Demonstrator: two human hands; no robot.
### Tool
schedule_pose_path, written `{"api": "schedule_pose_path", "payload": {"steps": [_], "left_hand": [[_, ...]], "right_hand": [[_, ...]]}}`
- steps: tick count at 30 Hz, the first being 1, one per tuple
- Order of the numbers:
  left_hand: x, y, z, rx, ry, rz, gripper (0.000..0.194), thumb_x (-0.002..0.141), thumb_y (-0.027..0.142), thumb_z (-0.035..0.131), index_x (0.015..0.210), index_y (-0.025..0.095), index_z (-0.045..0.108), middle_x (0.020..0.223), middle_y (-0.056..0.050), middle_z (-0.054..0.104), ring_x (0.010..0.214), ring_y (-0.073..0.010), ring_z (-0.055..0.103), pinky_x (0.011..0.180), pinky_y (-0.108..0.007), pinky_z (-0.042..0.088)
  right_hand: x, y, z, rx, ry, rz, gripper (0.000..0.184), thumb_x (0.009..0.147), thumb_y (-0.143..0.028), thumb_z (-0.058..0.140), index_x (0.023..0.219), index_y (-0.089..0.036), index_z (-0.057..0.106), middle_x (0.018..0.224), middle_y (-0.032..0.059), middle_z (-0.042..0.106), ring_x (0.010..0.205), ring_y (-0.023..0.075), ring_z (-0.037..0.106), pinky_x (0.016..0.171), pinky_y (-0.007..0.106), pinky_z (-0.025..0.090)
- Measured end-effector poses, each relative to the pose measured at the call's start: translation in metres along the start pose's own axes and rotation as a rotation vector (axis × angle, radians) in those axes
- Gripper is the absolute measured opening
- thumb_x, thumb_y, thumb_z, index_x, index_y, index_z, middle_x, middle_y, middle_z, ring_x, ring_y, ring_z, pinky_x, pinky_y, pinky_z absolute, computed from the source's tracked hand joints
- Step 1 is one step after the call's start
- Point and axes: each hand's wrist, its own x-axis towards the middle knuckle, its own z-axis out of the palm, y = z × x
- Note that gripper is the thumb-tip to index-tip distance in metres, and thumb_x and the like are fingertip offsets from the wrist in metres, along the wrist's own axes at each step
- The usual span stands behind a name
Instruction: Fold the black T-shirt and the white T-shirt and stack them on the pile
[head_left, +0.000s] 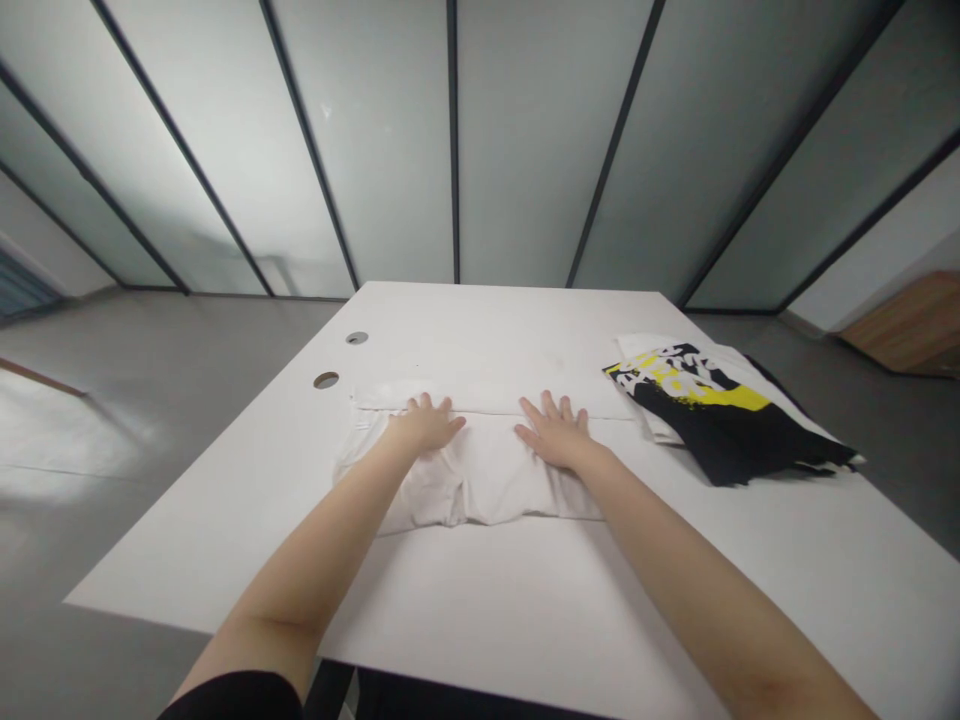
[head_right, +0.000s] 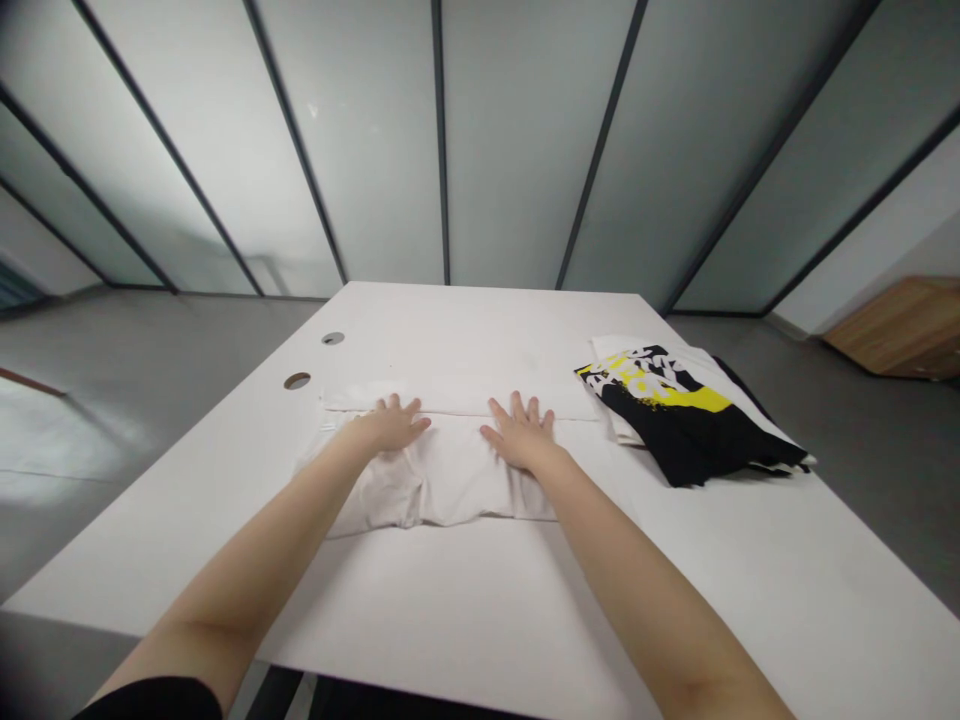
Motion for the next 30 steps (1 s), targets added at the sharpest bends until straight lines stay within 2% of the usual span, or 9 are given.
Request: {"api": "schedule_pose_path", "payload": {"steps": [2,5,11,16,20,22,25,28,30], "left_hand": [[0.005,-0.008,0.001,-0.017,0.010,-0.051,0.074,0.102,0.071,0.030,0.171,0.043,0.025,0.181,-0.015,0.013,0.162,-0.0527,0.015,0.109,-0.087,0.029],[0.010,-0.017,0.001,0.007,0.088,0.000,0.071,0.106,0.067,0.025,0.172,0.044,0.017,0.182,-0.010,0.004,0.165,-0.0476,0.004,0.116,-0.087,0.019],[0.017,-0.033,-0.001,0.052,0.141,0.103,0.068,0.109,0.063,0.024,0.172,0.040,0.020,0.182,-0.010,0.008,0.166,-0.0448,0.005,0.119,-0.085,0.014],[0.019,-0.048,-0.002,0.036,0.167,0.118,0.065,0.110,0.058,0.025,0.172,0.040,0.022,0.182,-0.007,0.014,0.166,-0.0402,0.009,0.125,-0.078,0.011],[0.009,-0.047,-0.014,0.027,0.170,0.094,0.066,0.109,0.055,0.031,0.171,0.033,0.027,0.180,-0.012,0.020,0.165,-0.0409,0.012,0.126,-0.073,0.016],[0.000,-0.036,-0.025,0.049,0.207,0.106,0.065,0.107,0.053,0.041,0.166,0.026,0.038,0.175,-0.017,0.032,0.163,-0.0417,0.021,0.126,-0.068,0.024],[-0.021,-0.011,-0.040,0.037,0.252,0.213,0.050,0.105,0.051,0.046,0.141,0.021,0.063,0.147,-0.020,0.062,0.144,-0.0375,0.051,0.118,-0.053,0.041],[-0.046,0.003,-0.039,0.037,0.082,0.223,0.046,0.104,0.055,0.044,0.112,0.022,0.074,0.113,-0.017,0.076,0.114,-0.0350,0.070,0.099,-0.046,0.051],[-0.062,-0.002,-0.031,0.073,-0.064,0.159,0.047,0.100,0.061,0.047,0.103,0.022,0.074,0.106,-0.017,0.077,0.105,-0.0362,0.072,0.090,-0.045,0.053]], "right_hand": [[0.007,0.000,-0.002,0.001,0.029,0.005,0.077,0.106,-0.072,0.030,0.174,-0.036,0.022,0.182,0.0140,0.007,0.163,0.0513,0.009,0.123,0.078,0.011],[0.015,0.001,-0.006,0.000,0.069,-0.004,0.075,0.106,-0.071,0.029,0.173,-0.037,0.025,0.182,0.0125,0.011,0.163,0.0500,0.013,0.124,0.076,0.012],[0.025,0.029,-0.009,-0.009,0.136,-0.006,0.068,0.109,-0.061,0.025,0.171,-0.034,0.031,0.180,0.0099,0.021,0.163,0.0432,0.021,0.129,0.064,0.017],[0.021,0.075,-0.011,0.000,0.191,0.181,0.069,0.109,-0.057,0.026,0.169,-0.026,0.037,0.177,0.0171,0.026,0.161,0.0460,0.026,0.127,0.065,0.022],[0.007,0.103,-0.009,0.019,0.223,0.193,0.067,0.109,-0.054,0.032,0.167,-0.023,0.041,0.176,0.0178,0.030,0.161,0.0463,0.025,0.126,0.065,0.025],[-0.005,0.107,-0.007,0.028,0.275,0.178,0.065,0.108,-0.052,0.036,0.165,-0.023,0.044,0.176,0.0165,0.031,0.162,0.0470,0.022,0.126,0.067,0.024],[-0.029,0.101,-0.002,0.048,0.313,0.049,0.059,0.107,-0.050,0.042,0.159,-0.025,0.053,0.176,0.0122,0.033,0.163,0.0440,0.020,0.128,0.065,0.022],[-0.055,0.096,0.004,0.086,0.233,-0.146,0.058,0.106,-0.051,0.043,0.158,-0.028,0.056,0.176,0.0083,0.034,0.164,0.0383,0.021,0.131,0.058,0.021],[-0.067,0.101,0.008,0.114,0.162,-0.216,0.061,0.106,-0.054,0.042,0.160,-0.029,0.054,0.177,0.0068,0.031,0.165,0.0360,0.021,0.132,0.057,0.019]]}}
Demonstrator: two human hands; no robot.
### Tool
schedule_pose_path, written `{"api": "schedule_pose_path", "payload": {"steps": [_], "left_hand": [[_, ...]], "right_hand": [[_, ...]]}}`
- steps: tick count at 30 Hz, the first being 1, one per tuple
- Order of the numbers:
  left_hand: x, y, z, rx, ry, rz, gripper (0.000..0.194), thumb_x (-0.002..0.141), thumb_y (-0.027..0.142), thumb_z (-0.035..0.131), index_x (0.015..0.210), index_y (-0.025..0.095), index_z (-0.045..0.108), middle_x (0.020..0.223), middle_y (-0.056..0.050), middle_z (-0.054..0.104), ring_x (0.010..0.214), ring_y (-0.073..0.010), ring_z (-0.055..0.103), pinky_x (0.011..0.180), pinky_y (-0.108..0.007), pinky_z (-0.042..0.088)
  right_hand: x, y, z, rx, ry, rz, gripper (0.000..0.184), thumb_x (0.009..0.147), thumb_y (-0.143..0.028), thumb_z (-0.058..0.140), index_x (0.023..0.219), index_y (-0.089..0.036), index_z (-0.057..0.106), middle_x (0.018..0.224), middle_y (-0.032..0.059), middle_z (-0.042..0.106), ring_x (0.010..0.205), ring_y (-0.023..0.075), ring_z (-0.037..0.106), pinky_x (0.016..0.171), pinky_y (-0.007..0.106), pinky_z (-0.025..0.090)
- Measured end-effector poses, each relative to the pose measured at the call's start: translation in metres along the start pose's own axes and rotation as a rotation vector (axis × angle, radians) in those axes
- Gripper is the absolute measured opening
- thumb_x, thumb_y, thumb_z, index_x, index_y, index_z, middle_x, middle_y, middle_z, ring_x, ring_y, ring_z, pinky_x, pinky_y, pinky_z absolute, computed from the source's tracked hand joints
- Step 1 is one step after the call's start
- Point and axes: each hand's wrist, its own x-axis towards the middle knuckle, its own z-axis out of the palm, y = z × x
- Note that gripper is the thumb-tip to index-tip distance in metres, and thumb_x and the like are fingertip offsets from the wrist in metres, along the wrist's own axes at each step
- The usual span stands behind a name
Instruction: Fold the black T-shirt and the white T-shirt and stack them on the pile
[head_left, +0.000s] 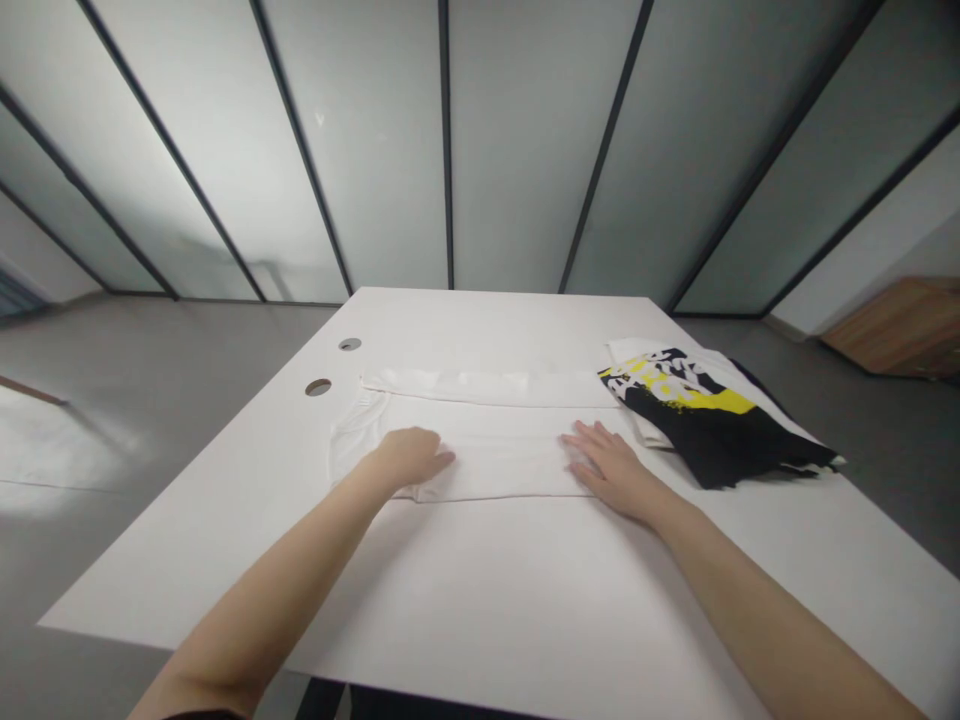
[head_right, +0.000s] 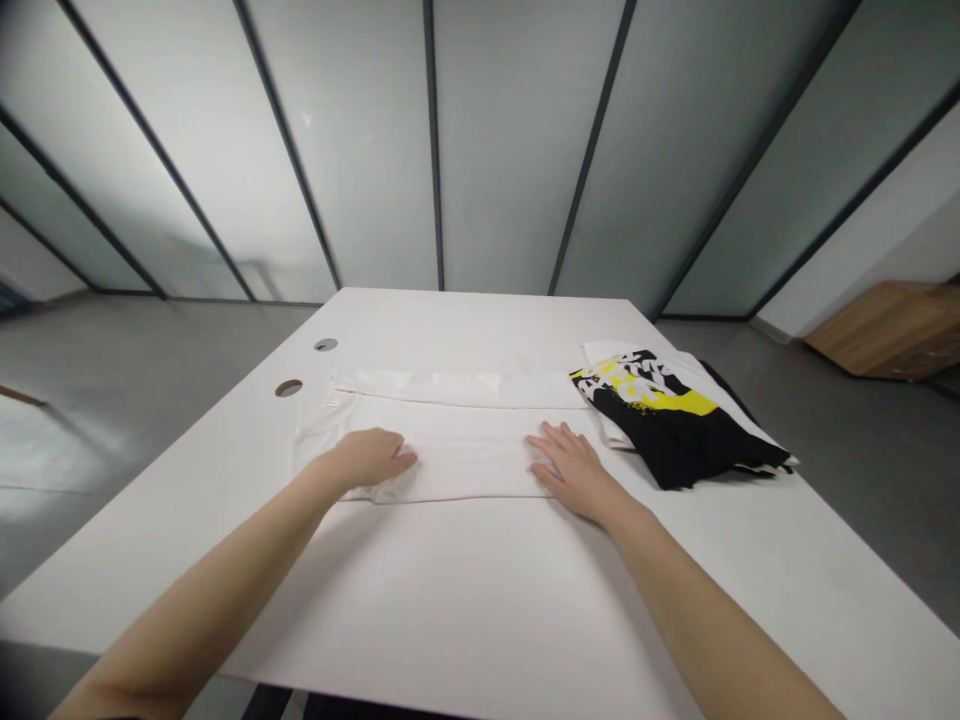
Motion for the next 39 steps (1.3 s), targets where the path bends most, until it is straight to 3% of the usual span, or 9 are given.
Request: {"api": "schedule_pose_path", "payload": {"steps": [4,9,13,17,20,24,28,34,39], "left_hand": [[-0.027,-0.033,0.014,-0.108,-0.065,0.051,0.052,0.081,0.070,0.069,0.107,0.025,0.071,0.109,-0.012,0.076,0.099,-0.0343,0.071,0.081,-0.041,0.051],[-0.036,-0.076,0.013,-0.151,-0.018,0.189,0.061,0.061,0.052,0.088,0.113,0.027,0.066,0.123,-0.008,0.069,0.114,-0.0325,0.064,0.090,-0.038,0.050],[-0.033,-0.092,0.012,-0.144,0.032,0.160,0.044,0.069,0.040,0.078,0.109,0.025,0.066,0.121,-0.008,0.069,0.112,-0.0300,0.064,0.090,-0.036,0.050],[-0.023,-0.101,0.017,-0.095,0.197,0.165,0.026,0.079,0.026,0.064,0.104,0.024,0.072,0.116,-0.009,0.074,0.112,-0.0287,0.068,0.098,-0.038,0.051],[-0.012,-0.108,0.023,-0.082,0.315,0.076,0.036,0.086,0.023,0.057,0.118,0.022,0.073,0.127,-0.011,0.075,0.118,-0.0297,0.070,0.104,-0.041,0.053],[0.001,-0.121,0.034,-0.100,0.417,0.094,0.053,0.090,0.018,0.051,0.141,0.021,0.066,0.151,-0.010,0.065,0.137,-0.0282,0.062,0.117,-0.041,0.048],[0.004,-0.137,0.041,-0.156,0.476,0.073,0.067,0.084,0.012,0.048,0.149,0.019,0.061,0.152,-0.009,0.065,0.139,-0.0268,0.061,0.120,-0.040,0.047],[0.007,-0.144,0.041,-0.166,0.537,0.096,0.053,0.084,0.018,0.052,0.134,0.023,0.071,0.139,-0.008,0.073,0.129,-0.0296,0.068,0.113,-0.041,0.052],[0.009,-0.142,0.037,-0.212,0.614,0.212,0.030,0.089,0.027,0.053,0.111,0.022,0.073,0.118,-0.011,0.078,0.112,-0.0296,0.072,0.102,-0.042,0.055]], "right_hand": [[-0.014,0.017,-0.005,0.115,-0.054,-0.022,0.059,0.105,-0.051,0.041,0.158,-0.028,0.056,0.176,0.0049,0.033,0.165,0.0311,0.023,0.134,0.055,0.018],[-0.018,0.025,-0.019,0.264,-0.079,0.012,0.046,0.094,-0.051,0.061,0.131,-0.026,0.073,0.172,0.0073,0.041,0.162,0.0333,0.030,0.133,0.052,0.023],[-0.024,0.024,-0.024,0.295,-0.134,-0.040,0.044,0.079,-0.052,0.079,0.114,-0.024,0.075,0.175,0.0091,0.034,0.164,0.0380,0.022,0.133,0.053,0.022],[-0.022,0.028,-0.018,0.302,-0.085,-0.100,0.026,0.092,-0.047,0.066,0.104,-0.025,0.073,0.175,0.0063,0.035,0.165,0.0349,0.020,0.132,0.055,0.023],[-0.013,0.032,-0.008,0.283,0.044,-0.101,0.026,0.097,-0.043,0.058,0.108,-0.025,0.074,0.169,0.0079,0.046,0.163,0.0338,0.028,0.132,0.056,0.024],[-0.003,0.043,0.001,0.241,0.158,-0.086,0.034,0.093,-0.030,0.057,0.120,-0.024,0.076,0.162,0.0111,0.055,0.158,0.0348,0.039,0.131,0.058,0.028],[-0.003,0.055,0.002,0.204,0.195,-0.048,0.046,0.084,-0.016,0.055,0.124,-0.025,0.075,0.160,0.0096,0.057,0.155,0.0316,0.045,0.130,0.056,0.033],[-0.004,0.060,-0.001,0.189,0.310,-0.050,0.041,0.081,-0.015,0.054,0.115,-0.025,0.076,0.141,0.0088,0.070,0.134,0.0291,0.063,0.121,0.050,0.045],[-0.002,0.057,-0.002,0.230,0.422,-0.064,0.020,0.091,-0.029,0.057,0.098,-0.025,0.075,0.120,0.0094,0.075,0.115,0.0294,0.069,0.104,0.047,0.054]]}}
